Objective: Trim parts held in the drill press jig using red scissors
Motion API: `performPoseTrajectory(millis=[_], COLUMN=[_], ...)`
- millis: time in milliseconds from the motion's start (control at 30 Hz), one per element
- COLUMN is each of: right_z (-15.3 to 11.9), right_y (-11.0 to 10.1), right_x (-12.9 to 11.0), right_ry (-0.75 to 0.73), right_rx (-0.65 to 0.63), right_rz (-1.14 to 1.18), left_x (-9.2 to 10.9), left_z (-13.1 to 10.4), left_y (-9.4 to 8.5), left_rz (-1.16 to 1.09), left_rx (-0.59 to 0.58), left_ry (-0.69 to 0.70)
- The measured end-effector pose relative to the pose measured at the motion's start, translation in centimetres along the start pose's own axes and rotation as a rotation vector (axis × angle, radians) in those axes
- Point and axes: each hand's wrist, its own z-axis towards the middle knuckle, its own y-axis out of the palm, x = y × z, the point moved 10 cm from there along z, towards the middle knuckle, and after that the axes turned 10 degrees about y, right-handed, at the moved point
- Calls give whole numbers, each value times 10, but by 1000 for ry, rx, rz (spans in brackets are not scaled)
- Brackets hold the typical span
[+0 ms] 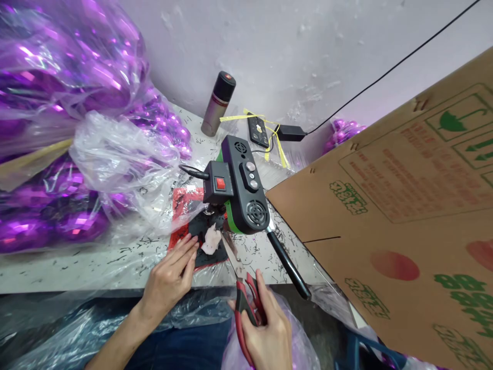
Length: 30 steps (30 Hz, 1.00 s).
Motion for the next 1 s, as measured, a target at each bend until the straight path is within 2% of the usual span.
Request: performPoseTrajectory(millis=[133, 300, 467, 633, 800, 1000], right_z=[-1, -5, -4, -7, -4, -9], right_y=[10, 8, 15, 4, 14, 10], right_x=[-3, 0, -4, 1, -5, 3], right_ry=[18, 91, 82, 87, 59, 123], right_rx=[-55, -6, -78, 5, -64, -24], right_rz=[16, 44, 43, 22, 29, -2], left_x=[1, 1, 0, 1, 1, 1], left_z=[1, 1, 0, 2, 2, 1], left_y=[0, 0, -1, -1, -1, -1], left_rz=[14, 3, 6, 0, 10, 4], left_rx=[-8, -6, 4, 0, 6, 1], left_ry=[5, 0, -4, 2, 7, 4])
